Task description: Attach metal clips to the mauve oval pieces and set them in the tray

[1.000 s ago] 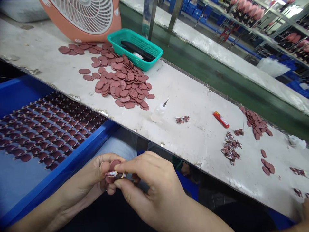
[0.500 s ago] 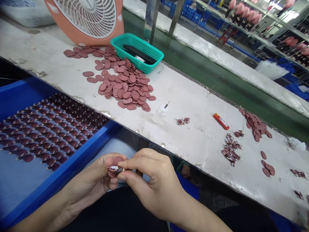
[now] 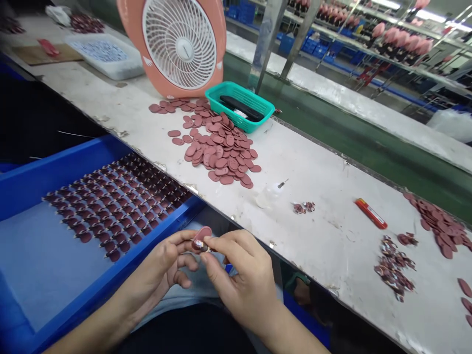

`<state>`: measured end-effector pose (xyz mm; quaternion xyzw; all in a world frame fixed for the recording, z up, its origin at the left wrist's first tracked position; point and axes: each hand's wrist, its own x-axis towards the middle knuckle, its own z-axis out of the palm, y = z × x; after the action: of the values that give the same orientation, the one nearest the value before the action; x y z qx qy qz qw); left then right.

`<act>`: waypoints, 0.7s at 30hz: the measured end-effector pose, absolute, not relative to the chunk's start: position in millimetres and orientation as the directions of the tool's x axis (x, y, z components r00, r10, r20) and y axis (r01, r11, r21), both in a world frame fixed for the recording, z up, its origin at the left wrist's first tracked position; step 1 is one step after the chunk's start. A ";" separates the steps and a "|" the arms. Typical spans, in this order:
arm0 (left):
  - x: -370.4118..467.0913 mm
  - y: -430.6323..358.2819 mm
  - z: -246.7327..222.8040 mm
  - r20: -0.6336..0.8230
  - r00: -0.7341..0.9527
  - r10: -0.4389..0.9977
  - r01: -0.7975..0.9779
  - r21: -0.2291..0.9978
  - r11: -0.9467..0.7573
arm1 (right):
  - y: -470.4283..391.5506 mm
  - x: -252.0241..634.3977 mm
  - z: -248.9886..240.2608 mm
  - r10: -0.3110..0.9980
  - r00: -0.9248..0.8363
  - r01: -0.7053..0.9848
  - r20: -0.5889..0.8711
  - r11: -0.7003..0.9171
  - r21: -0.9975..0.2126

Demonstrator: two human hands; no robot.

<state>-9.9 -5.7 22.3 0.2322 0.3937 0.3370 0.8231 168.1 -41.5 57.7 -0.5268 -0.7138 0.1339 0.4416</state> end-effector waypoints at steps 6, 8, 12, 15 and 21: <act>-16.3 -5.2 27.9 -0.428 0.195 0.883 -0.363 0.804 0.470 | -27.3 136.8 23.1 0.709 -0.149 0.755 0.689 0.532 -0.384; -19.9 -2.5 28.5 -0.428 0.139 0.893 -0.345 0.824 0.449 | -21.4 127.8 16.1 0.687 -0.173 0.755 0.706 0.553 -0.353; -26.4 1.5 25.6 -0.445 0.016 0.895 -0.296 0.853 0.429 | -9.6 110.7 8.5 0.688 -0.196 0.754 0.699 0.561 -0.342; -34.9 4.6 20.6 -0.440 -0.063 0.896 -0.281 0.869 0.407 | -9.2 100.0 9.9 0.698 -0.229 0.741 0.679 0.577 -0.344; -131.1 21.4 0.1 -0.404 -0.358 0.842 -0.075 0.911 0.405 | -30.7 106.3 21.0 0.614 -0.358 0.633 0.704 0.714 -0.301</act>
<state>-131.1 21.4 0.1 0.2822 0.6792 0.4667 0.4912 106.3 -30.7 21.0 -0.3782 -0.8238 -0.0114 0.4221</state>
